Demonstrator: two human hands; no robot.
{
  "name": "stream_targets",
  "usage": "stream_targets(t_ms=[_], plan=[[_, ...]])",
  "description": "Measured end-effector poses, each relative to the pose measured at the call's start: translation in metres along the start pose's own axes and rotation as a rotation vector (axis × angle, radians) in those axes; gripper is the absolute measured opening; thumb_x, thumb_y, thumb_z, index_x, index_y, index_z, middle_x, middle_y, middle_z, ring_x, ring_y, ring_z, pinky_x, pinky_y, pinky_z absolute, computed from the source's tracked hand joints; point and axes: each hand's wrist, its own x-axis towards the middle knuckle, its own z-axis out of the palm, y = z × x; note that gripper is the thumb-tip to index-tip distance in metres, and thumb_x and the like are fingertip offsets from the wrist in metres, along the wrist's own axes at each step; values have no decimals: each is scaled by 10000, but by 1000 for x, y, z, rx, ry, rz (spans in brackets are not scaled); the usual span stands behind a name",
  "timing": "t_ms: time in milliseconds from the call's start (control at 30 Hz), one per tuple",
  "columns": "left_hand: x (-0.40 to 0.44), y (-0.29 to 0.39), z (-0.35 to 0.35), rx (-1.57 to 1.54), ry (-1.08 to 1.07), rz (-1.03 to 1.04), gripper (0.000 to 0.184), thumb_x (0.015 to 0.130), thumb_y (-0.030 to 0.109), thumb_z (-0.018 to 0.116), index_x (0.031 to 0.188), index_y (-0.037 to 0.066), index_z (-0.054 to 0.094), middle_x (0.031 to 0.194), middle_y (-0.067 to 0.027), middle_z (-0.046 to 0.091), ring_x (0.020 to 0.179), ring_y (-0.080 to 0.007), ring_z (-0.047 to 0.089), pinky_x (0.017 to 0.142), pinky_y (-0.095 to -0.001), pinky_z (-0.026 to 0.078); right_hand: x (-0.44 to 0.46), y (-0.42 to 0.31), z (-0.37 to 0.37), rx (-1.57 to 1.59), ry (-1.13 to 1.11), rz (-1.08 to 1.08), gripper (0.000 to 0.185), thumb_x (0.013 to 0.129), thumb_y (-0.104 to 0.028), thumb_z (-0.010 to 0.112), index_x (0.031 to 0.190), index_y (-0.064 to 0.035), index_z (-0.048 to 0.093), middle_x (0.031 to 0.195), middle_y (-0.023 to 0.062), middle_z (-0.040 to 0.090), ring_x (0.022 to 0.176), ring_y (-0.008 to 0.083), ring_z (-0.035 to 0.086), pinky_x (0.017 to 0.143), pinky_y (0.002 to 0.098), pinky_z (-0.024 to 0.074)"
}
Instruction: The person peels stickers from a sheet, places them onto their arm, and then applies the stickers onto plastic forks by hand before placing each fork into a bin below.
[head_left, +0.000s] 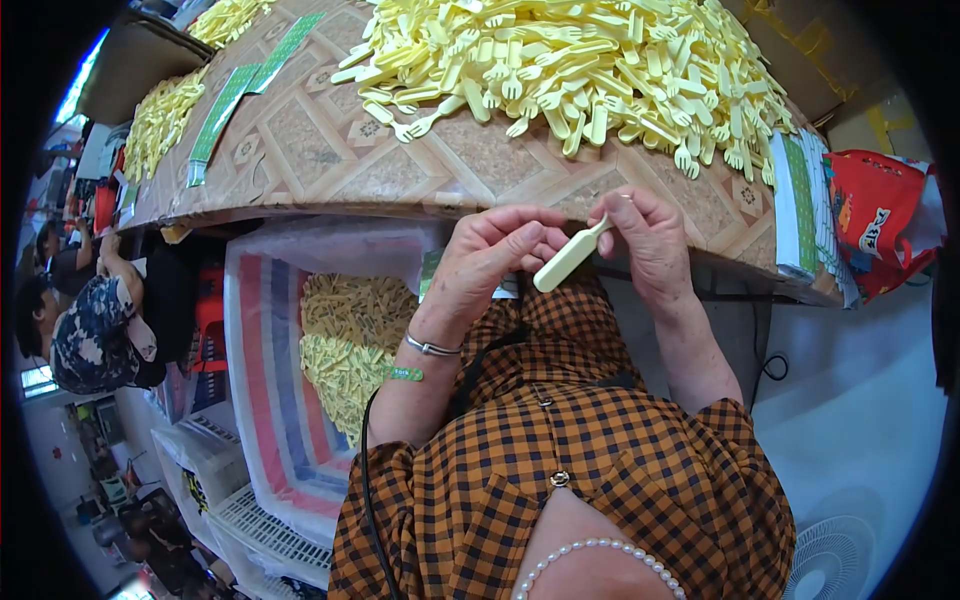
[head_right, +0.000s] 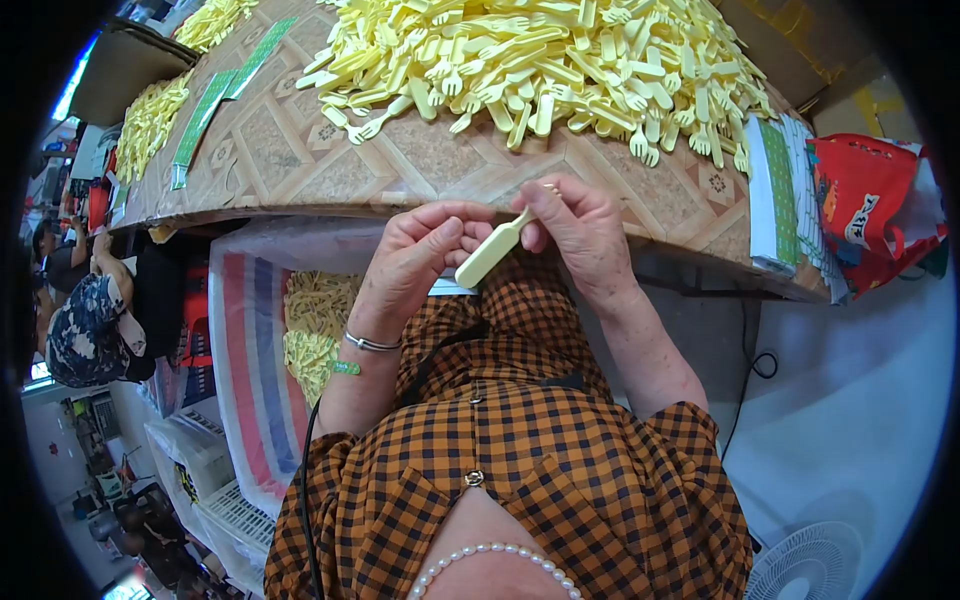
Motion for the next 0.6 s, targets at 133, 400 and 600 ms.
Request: stream_targets(t_ms=[133,400,600], plan=[[-6,3,17,56,-53,-94,290,904,145,650,1133,-32,626,916,-101,701,793,-110,657,682,-189,506,2,-5,3,-95,-172,42,235,944,-236,622,882,-13,660,689,-10,602,563,31,483,515,165,375],[7,-13,9,-201,54,-59,296,942,123,593,1189,-40,589,983,-97,684,810,-104,657,696,-210,547,2,-15,25,-1126,181,-913,325,735,-133,747,1049,-104,670,922,38,660,866,238,614,880,382,436],[22,-18,7,-227,31,-97,265,933,170,624,1130,-5,606,946,-46,671,818,-101,654,717,-218,549,-30,2,73,-934,-574,-1063,209,738,-156,728,945,-154,704,919,-7,668,890,170,634,990,402,409]])
